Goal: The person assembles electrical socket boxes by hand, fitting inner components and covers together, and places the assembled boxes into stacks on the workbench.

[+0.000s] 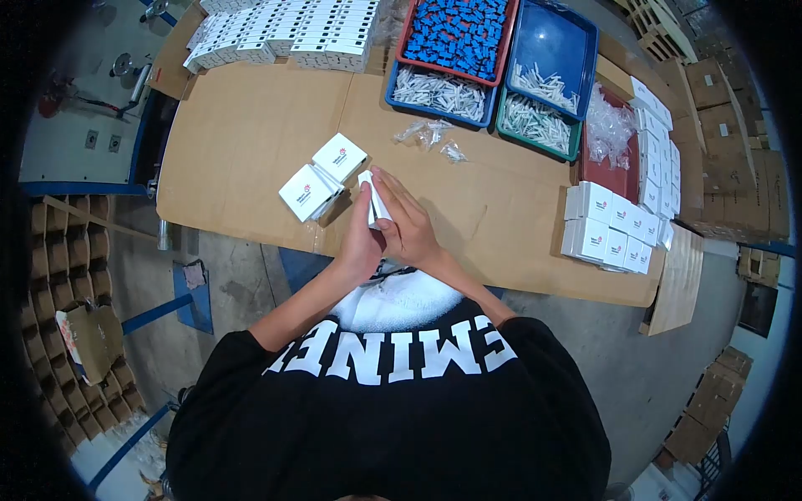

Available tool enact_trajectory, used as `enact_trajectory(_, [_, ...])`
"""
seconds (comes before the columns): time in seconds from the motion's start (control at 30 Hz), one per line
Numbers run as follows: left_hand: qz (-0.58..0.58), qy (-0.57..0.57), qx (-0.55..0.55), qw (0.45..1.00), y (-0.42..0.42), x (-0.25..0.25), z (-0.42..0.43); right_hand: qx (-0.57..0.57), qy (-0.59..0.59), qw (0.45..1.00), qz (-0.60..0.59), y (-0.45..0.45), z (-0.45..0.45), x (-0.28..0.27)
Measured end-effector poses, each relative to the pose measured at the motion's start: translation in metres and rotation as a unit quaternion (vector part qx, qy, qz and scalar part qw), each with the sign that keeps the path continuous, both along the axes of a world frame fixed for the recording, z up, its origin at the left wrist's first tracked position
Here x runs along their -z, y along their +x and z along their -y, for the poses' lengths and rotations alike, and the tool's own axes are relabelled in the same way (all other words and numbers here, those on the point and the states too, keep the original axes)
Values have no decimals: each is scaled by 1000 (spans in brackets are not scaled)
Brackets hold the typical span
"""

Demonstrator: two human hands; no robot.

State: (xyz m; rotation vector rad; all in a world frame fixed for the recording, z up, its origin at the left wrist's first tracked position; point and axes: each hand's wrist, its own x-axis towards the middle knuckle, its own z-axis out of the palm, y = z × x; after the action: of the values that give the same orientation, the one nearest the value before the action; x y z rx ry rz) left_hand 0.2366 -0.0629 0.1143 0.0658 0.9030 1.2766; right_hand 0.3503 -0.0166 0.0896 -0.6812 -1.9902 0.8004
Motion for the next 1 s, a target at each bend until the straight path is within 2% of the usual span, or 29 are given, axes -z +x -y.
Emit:
enact_trajectory(0.07, [7, 13, -4, 1000, -4, 13, 0, -5, -23, 1000, 4, -2, -1, -9])
enact_trajectory(0.13, [-55, 47, -14, 997, -10, 19, -3, -8, -44, 999, 8, -5, -1, -18])
enact_trajectory(0.17, [-103, 64, -22, 992, -12, 22, -2, 10, -119, 993, -16, -9, 1, -23])
enact_trajectory(0.2, [-104, 64, -22, 992, -14, 19, -5, 29, -193, 980, -40, -11, 3, -25])
enact_trajectory(0.27, [-167, 148, -69, 972, -17, 16, -8, 7, -201, 979, -27, -11, 3, -28])
enact_trajectory(0.3, [-168, 149, -68, 972, -17, 14, -9, -17, -206, 978, -12, -11, 2, -29])
enact_trajectory(0.43, [-251, 132, -49, 958, -20, 18, -9, 5, -164, 986, 6, -12, 9, -17])
enact_trajectory(0.5, [-286, 118, -35, 950, -19, 21, -7, 5, -128, 990, 56, -11, 13, -15])
enact_trajectory(0.7, [-362, 213, -81, 904, -11, 10, -5, 35, -70, 997, 23, -17, 17, -16])
enact_trajectory(0.8, [-390, 216, -81, 891, -11, 17, -5, 26, -104, 994, 2, -16, 18, -14])
enact_trajectory(0.83, [-362, 208, -76, 906, -13, 19, -3, 33, -103, 994, -1, -14, 19, -16])
enact_trajectory(0.9, [-333, 203, -66, 918, -14, 20, -3, 22, -201, 979, -7, -11, 20, -19])
enact_trajectory(1.0, [-368, 233, -68, 898, -15, 16, -5, 19, -169, 985, -32, -12, 17, -18])
